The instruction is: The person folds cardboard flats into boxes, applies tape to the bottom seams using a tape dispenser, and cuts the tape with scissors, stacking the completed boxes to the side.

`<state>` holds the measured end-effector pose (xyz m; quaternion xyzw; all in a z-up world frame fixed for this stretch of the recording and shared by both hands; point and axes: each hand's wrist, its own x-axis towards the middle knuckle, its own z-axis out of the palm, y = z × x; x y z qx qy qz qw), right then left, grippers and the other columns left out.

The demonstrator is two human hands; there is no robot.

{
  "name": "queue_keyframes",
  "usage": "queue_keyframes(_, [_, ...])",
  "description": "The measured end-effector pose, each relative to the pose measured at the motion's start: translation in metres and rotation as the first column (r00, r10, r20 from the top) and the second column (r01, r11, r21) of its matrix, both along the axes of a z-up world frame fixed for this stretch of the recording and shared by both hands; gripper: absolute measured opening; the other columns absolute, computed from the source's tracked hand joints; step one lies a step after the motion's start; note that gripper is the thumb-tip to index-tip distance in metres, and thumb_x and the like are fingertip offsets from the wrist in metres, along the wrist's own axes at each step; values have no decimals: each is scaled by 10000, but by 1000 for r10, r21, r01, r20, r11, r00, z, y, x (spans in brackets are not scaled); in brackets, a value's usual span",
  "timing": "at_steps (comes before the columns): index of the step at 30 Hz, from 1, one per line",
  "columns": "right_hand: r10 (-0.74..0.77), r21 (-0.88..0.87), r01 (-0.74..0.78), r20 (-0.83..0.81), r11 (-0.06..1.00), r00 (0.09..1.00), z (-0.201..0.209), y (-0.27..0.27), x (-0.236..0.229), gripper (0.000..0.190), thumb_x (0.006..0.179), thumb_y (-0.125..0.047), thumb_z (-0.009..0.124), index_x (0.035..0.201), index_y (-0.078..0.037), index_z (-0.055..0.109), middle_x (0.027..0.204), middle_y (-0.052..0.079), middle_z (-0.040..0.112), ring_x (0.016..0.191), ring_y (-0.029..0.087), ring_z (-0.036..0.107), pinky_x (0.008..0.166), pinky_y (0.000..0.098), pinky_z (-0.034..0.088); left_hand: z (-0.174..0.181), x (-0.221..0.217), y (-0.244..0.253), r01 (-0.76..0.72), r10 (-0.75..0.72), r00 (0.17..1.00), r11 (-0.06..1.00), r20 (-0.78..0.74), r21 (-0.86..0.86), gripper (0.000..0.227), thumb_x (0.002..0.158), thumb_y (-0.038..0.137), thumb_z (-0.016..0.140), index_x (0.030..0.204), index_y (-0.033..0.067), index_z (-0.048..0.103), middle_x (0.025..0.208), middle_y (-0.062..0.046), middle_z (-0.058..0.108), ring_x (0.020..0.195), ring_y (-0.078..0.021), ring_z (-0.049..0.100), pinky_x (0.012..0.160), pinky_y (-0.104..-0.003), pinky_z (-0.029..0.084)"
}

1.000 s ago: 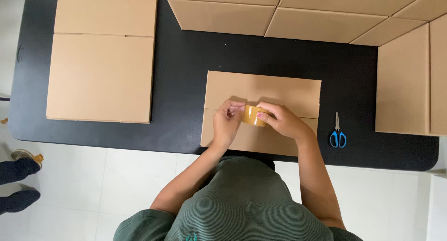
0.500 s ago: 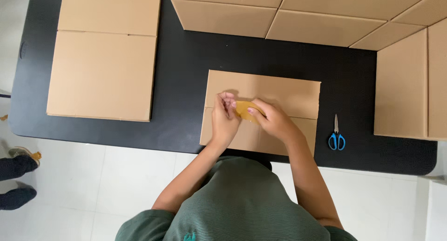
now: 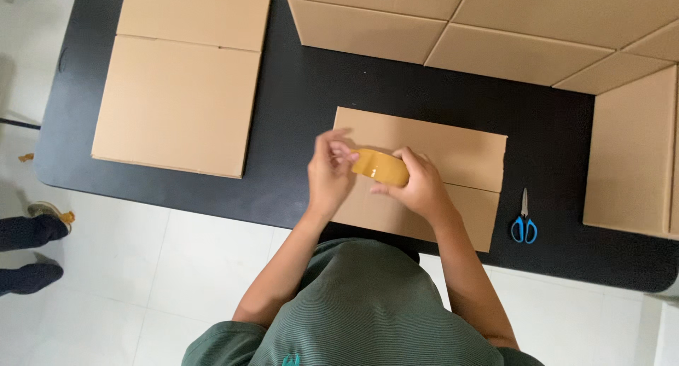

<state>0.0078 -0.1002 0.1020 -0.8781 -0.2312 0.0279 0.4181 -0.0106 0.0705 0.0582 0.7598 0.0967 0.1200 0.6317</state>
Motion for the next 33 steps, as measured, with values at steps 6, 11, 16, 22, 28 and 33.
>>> queue_keyframes(6, [-171,239,98,310,966,935,-80,4,-7,444,568,-46,743,965,-63,544,908,111,615,851,305,608,778,370,469,-13,-7,26,-150,150,989,981,-11,-119,654,746,-74,654,1318,7,349,756,-59,558,707,-144,560,700,-279,528])
queue_keyframes(11, [-271,301,166,350,939,897,-96,4,-9,433,580,-49,719,985,-55,566,818,91,589,769,277,606,745,349,484,-25,-7,81,-302,300,953,953,51,38,658,776,-92,639,1339,27,319,750,-74,559,710,-147,556,703,-274,521])
queue_keyframes(16, [-232,310,101,423,946,876,-82,7,-9,402,609,-56,725,1005,-59,653,806,60,588,741,222,604,707,318,494,-67,-2,93,-317,321,947,944,-29,92,681,767,-52,670,1340,50,316,761,-64,580,701,-169,602,697,-286,542])
queue_keyframes(22, [-132,325,4,372,946,919,-77,5,-5,517,612,-9,704,1125,-27,643,751,92,469,678,241,538,642,314,460,-115,5,92,-304,316,931,948,-184,90,677,768,0,678,1338,51,317,783,-48,603,710,-185,637,665,-288,568])
queue_keyframes(28, [-136,337,2,376,941,917,-88,5,-4,542,586,20,649,1126,-23,649,769,86,445,692,211,527,646,288,451,-139,7,83,-251,251,948,968,-194,25,687,780,22,677,1350,14,293,796,-80,586,730,-201,629,669,-321,562])
queue_keyframes(33, [-130,367,-19,376,930,917,-87,6,-3,563,562,43,628,1121,-12,652,739,91,438,665,227,522,616,310,441,-193,9,68,-174,144,972,972,-186,-156,671,780,14,674,1347,13,315,818,-75,571,759,-161,596,710,-292,549])
